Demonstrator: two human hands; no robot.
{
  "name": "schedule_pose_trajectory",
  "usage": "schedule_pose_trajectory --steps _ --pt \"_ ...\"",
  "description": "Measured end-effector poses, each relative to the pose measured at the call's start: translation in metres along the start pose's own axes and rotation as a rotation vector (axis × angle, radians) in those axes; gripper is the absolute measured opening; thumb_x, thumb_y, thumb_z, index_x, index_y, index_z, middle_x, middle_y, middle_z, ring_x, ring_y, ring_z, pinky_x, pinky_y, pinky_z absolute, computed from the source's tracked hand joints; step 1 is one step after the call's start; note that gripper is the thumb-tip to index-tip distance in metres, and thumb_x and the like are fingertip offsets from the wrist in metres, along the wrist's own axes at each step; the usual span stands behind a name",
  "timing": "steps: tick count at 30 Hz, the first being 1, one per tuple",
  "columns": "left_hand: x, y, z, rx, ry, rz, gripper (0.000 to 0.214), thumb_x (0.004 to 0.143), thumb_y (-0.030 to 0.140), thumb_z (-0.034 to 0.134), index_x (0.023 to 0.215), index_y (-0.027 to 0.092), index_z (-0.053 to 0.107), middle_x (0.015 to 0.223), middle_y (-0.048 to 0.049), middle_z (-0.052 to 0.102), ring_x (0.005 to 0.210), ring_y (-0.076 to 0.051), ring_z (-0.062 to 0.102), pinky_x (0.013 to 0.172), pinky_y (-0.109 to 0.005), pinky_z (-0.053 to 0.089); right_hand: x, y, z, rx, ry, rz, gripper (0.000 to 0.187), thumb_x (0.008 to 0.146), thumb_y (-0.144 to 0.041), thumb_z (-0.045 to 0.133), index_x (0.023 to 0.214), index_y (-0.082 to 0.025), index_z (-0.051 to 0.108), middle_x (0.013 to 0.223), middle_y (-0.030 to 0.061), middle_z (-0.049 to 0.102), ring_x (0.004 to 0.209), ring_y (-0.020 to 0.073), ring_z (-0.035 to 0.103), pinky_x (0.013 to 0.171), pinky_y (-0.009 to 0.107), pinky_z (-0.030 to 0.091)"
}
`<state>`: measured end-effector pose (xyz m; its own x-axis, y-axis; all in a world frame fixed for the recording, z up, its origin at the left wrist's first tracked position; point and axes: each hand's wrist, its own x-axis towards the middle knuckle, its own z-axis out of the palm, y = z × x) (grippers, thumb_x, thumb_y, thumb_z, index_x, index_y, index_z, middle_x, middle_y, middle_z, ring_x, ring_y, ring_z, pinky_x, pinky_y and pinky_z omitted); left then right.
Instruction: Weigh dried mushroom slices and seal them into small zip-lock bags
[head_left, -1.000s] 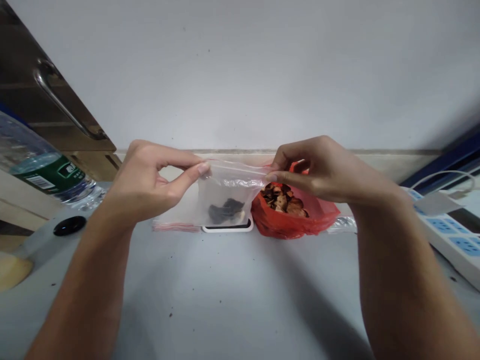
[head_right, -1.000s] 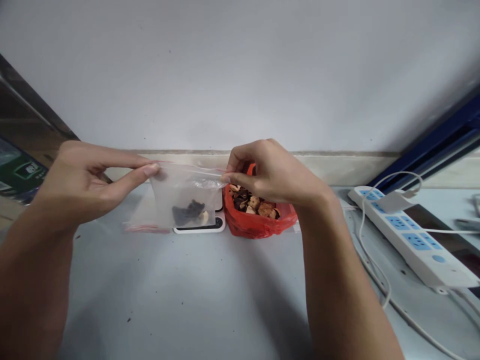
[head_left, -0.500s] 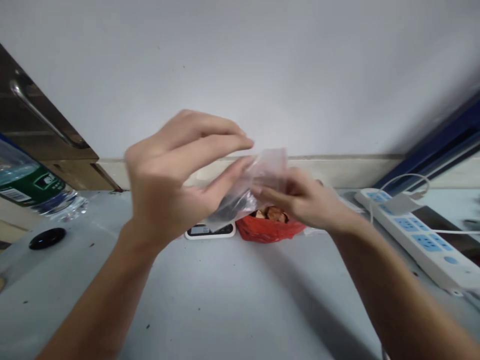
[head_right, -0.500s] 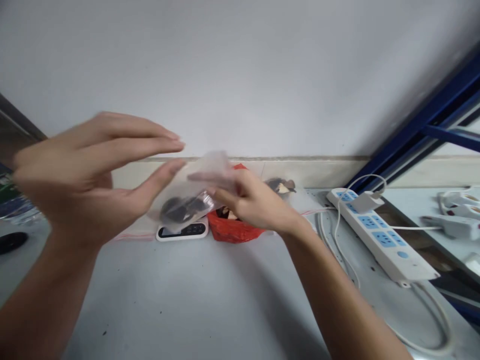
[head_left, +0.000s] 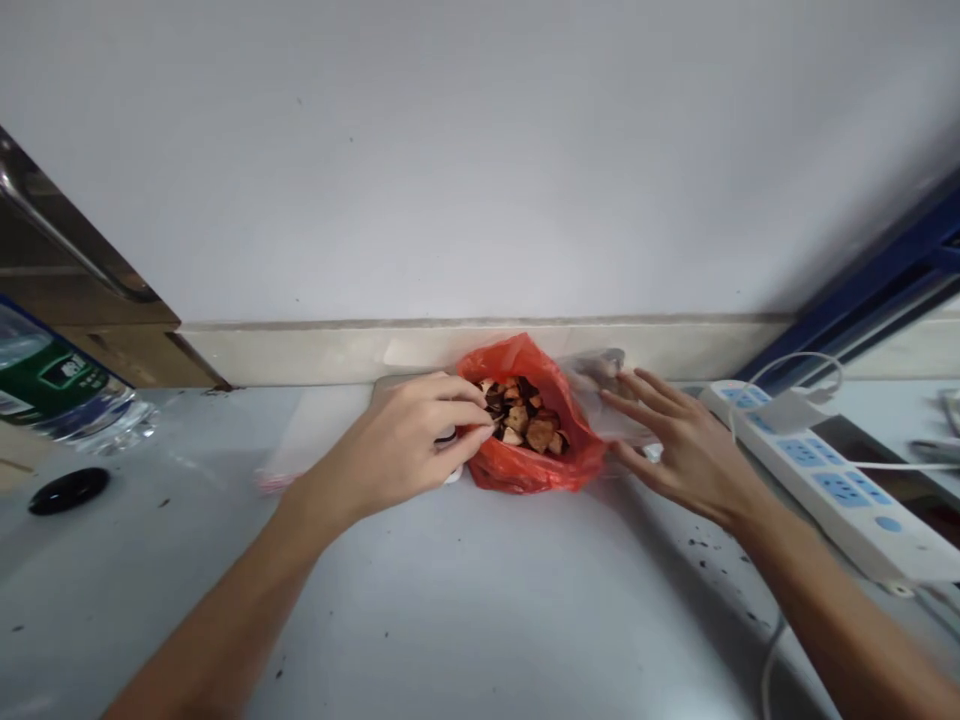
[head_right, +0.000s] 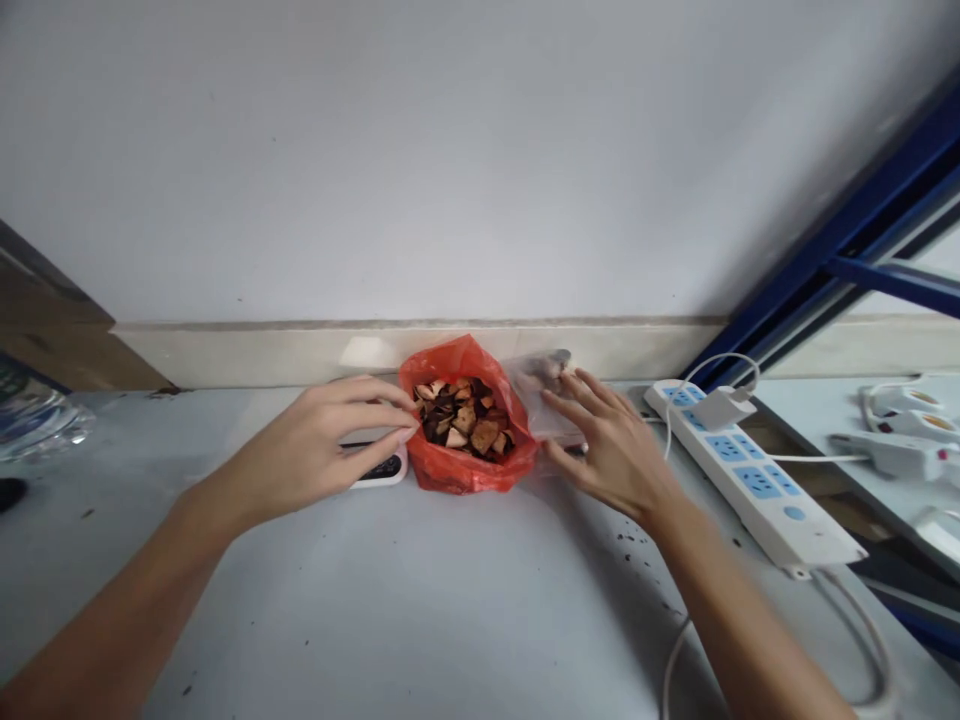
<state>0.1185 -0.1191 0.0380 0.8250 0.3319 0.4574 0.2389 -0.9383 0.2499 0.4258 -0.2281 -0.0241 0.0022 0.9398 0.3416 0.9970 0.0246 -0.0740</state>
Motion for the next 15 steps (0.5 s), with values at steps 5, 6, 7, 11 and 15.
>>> schedule_pose_trajectory --steps 5,6,7,11,15 --pt "-0.005 -0.002 -0.001 -0.047 -0.064 -0.050 0.020 0.100 0.017 0.061 0.097 0.018 0.081 0.109 -0.0054 0.079 0.097 -0.020 0.073 0.087 -0.031 0.059 0.014 -0.023 -0.022 0.056 0.162 0.111 0.048 0.100 -0.043 0.041 0.111 -0.021 0.083 0.128 0.0151 0.077 0.141 0.0407 0.056 0.110 0.062 0.050" --pt "-0.005 -0.002 -0.001 -0.056 -0.079 -0.062 0.020 0.100 0.017 0.061 0.098 0.018 0.081 0.109 -0.0054 0.079 0.099 -0.020 0.073 0.088 -0.031 0.059 0.021 -0.032 -0.029 0.087 0.213 0.123 0.047 0.101 -0.040 0.041 0.108 -0.020 0.082 0.122 0.0150 0.079 0.135 0.0390 0.062 0.108 0.059 0.052" --pt "-0.006 -0.002 -0.002 -0.064 -0.093 -0.073 0.020 0.100 0.018 0.061 0.099 0.019 0.081 0.109 -0.0054 0.079 0.100 -0.021 0.073 0.089 -0.032 0.059 0.028 -0.042 -0.036 0.119 0.261 0.135 0.041 0.099 -0.038 0.044 0.106 -0.020 0.081 0.117 0.0145 0.080 0.125 0.0368 0.069 0.105 0.054 0.055" --pt "-0.006 -0.001 -0.005 -0.092 -0.136 -0.118 0.021 0.100 0.018 0.059 0.100 0.020 0.080 0.110 -0.0049 0.078 0.102 -0.021 0.072 0.092 -0.035 0.059 0.058 -0.085 -0.052 0.231 -0.008 0.122 0.028 0.092 -0.028 0.053 0.099 -0.022 0.079 0.093 0.0090 0.081 0.083 0.0259 0.076 0.076 0.036 0.057" --pt "-0.007 0.000 -0.009 -0.101 -0.146 -0.127 0.022 0.100 0.017 0.058 0.098 0.021 0.080 0.110 -0.0052 0.077 0.103 -0.021 0.072 0.092 -0.035 0.058 0.083 -0.109 -0.035 0.198 -0.488 0.063 0.016 0.085 -0.025 0.062 0.087 -0.025 0.077 0.074 0.0056 0.075 0.067 0.0230 0.069 0.061 0.031 0.049"
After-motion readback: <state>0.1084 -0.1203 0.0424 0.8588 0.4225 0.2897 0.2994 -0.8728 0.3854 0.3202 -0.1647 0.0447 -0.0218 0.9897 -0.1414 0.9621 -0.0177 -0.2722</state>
